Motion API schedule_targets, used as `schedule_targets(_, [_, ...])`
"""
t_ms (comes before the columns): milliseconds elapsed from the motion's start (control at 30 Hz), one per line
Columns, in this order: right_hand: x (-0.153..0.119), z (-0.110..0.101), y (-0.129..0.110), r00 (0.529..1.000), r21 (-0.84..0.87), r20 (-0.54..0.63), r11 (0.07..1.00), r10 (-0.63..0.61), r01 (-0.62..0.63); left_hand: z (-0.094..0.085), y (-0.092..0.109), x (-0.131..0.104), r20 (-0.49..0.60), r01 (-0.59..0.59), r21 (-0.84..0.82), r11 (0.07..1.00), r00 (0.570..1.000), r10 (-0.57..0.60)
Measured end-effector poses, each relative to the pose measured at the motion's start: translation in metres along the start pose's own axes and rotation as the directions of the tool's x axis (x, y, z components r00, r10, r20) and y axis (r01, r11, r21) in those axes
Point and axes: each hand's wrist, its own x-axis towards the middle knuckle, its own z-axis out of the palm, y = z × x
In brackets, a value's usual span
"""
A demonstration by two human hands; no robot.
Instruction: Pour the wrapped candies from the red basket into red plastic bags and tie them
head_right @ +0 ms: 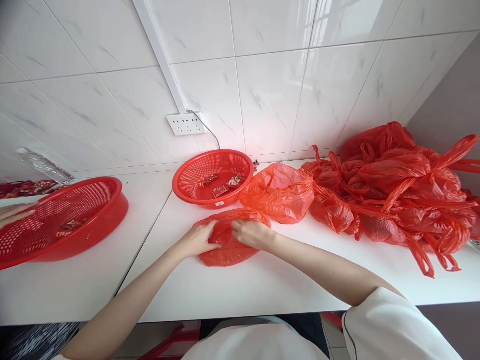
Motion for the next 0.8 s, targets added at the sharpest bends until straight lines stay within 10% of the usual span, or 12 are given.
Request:
schedule_targets(133, [0.005,0.0,0.012,0.917,0.077,0.107,0.922,-0.385,0.378,-0.006,-0.005,0.006,0.056,-0.115,-0.051,0.992,0.991,0.118])
schedule_targets(500, [-0.014,0.06,0.063,0.971,0.349,0.237,0.933,0.0,-0.086,-0.003,-0.041,0.009,0.026,-0.208,-0.267,0.941,0.974,0.223])
schedule_targets(600, [-0.014,0.06,0.064,0.991,0.324,0.135,0.946,-0.021,-0.024,0.003,-0.043,0.014,-0.214,-0.085,-0.562,0.823,0.976,-0.045])
schedule_targets(667, [-0.009,0.052,0.061,1.0,0.267,0.026,0.964,-0.018,0.01,0.0,-0.041,0.02,-0.312,0.01,-0.737,0.676,0.882,-0.354])
schedule_targets(733, [-0.002,0.038,0.054,0.998,0.222,-0.061,0.975,-0.017,0.03,-0.008,-0.037,0.028,-0.253,0.088,-0.872,0.481,0.761,-0.597])
schedule_targets(800, [0.006,0.018,0.043,0.998,0.195,-0.067,0.981,0.009,0.005,-0.019,-0.033,0.035,-0.065,0.131,-0.963,0.236,0.737,-0.672])
